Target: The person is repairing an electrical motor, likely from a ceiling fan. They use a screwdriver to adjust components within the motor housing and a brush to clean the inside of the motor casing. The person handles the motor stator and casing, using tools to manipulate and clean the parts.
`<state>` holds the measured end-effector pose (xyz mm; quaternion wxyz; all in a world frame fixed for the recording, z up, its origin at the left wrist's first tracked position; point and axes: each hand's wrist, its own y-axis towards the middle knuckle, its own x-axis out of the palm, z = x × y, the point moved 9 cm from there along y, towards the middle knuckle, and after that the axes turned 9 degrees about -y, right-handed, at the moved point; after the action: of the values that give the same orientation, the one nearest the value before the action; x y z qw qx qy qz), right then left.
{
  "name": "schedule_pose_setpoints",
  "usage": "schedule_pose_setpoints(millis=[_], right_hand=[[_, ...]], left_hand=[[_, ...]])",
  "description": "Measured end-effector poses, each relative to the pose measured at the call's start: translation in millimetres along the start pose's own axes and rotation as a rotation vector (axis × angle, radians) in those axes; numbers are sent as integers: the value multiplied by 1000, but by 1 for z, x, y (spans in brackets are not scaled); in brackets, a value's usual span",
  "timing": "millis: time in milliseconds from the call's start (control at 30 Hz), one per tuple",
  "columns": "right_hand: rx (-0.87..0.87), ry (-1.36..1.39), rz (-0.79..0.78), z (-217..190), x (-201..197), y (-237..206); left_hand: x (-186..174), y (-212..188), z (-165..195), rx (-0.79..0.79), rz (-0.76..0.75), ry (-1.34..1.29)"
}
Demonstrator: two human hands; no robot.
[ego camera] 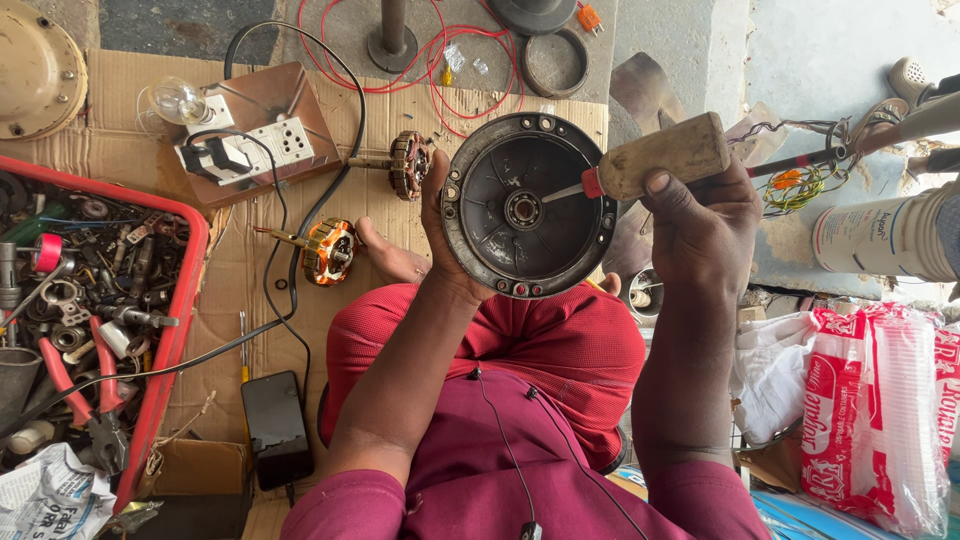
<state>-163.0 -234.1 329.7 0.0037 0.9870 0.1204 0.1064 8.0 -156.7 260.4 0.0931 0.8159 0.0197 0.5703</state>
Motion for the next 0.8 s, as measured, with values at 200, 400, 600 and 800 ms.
schedule_pose_setpoints(millis=[200,400,600,800], right_hand=[[-3,-10,2,1,-1,-2],[-37,19,-2,0,-4,-3],[-32,26,-7,1,-4,-5],[-25,12,1,1,-5,-8]], left_hand=[[-2,1,1,4,16,-10],[-3,0,1,0,0,-49],[-4,1,0,-10,8,-83],[-5,-1,6,35,45,19]])
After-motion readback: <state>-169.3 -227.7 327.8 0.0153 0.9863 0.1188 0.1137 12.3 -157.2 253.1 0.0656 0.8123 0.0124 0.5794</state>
